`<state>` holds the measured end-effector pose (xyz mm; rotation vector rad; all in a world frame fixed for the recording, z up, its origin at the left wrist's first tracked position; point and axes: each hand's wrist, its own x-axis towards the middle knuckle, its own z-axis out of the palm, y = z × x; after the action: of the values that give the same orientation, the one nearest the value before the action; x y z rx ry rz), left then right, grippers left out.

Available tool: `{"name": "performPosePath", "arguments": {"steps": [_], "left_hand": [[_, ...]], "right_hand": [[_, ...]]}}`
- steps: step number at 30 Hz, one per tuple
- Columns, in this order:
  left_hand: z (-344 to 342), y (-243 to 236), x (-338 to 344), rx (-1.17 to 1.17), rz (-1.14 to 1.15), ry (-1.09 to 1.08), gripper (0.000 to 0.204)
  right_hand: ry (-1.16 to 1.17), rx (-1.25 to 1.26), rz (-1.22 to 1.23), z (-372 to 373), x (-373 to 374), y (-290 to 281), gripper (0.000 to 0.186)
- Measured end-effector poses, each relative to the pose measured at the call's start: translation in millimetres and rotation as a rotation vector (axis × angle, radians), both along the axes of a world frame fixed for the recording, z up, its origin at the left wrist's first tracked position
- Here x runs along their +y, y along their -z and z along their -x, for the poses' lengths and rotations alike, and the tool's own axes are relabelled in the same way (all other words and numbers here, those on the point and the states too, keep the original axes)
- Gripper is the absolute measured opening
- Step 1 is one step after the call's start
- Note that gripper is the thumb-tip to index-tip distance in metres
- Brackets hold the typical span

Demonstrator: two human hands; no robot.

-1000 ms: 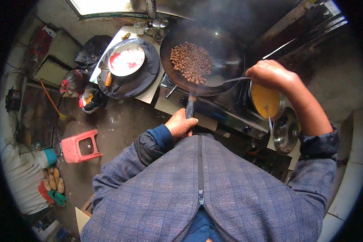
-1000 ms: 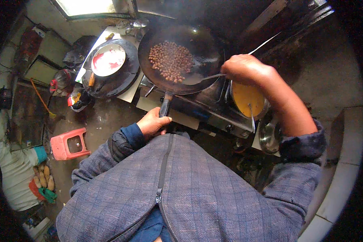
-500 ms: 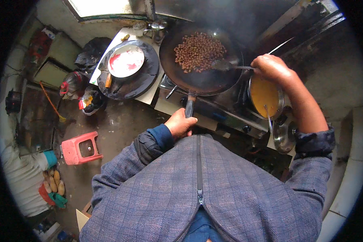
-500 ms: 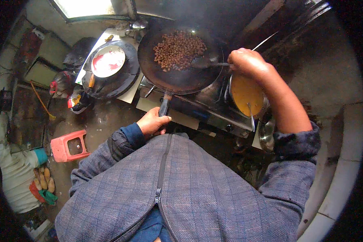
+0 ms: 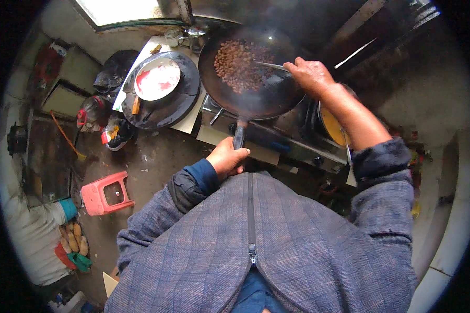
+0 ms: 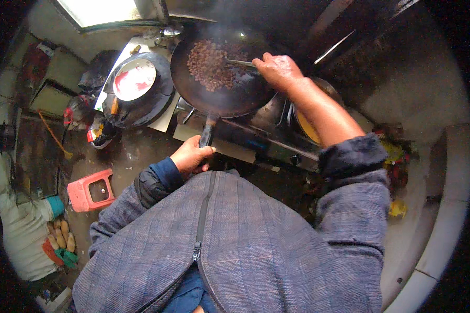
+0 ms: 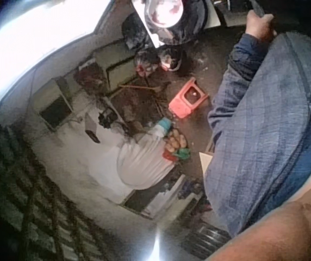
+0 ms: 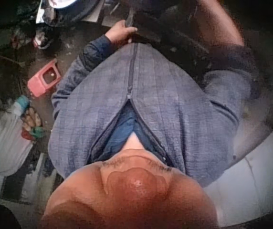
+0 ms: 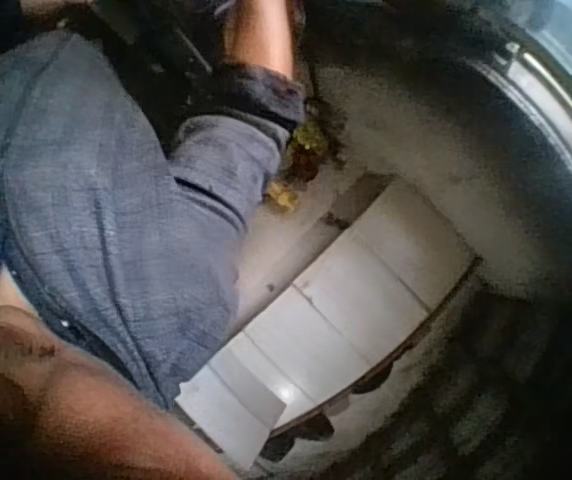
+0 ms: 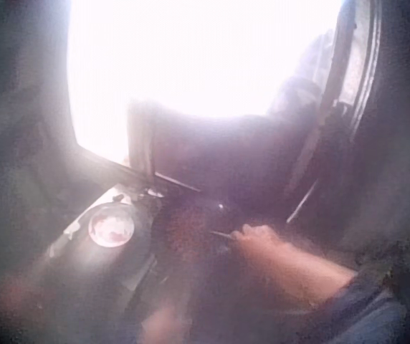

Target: The person stir-fries beans in a wok over a gas burner, using a metal spatula to continuously mix the contents. They add oil and a powdered seasoning during the process and continue stirring until the end of the clip.

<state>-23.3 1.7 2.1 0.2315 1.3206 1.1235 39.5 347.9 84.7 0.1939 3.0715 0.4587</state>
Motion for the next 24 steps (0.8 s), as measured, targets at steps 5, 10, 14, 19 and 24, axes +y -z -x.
{"name": "performPosePath", "arguments": {"steps": [5,10,14,19,24], "left_hand": [[2,5,0,0.008,-0.026,0.021,0.025],[-1,5,1,0.006,-0.027,-0.001,0.024],[1,2,-1,0.003,-0.03,0.021,0.023],[1,1,0,0.017,-0.01,0.017,0.024],[-1,3,0,0.003,-0.029,-0.012,0.027]], "right_hand": [[-0.002,-0.367,0.021,-27,0,-97,0.015],[0.102,-0.499,0.332,-22,-31,-90,0.019],[0.168,-0.295,0.401,16,-56,-12,0.029],[0.345,-0.098,0.462,21,-17,-5,0.027],[0.22,-0.379,0.146,-31,15,-97,0.02]]}}
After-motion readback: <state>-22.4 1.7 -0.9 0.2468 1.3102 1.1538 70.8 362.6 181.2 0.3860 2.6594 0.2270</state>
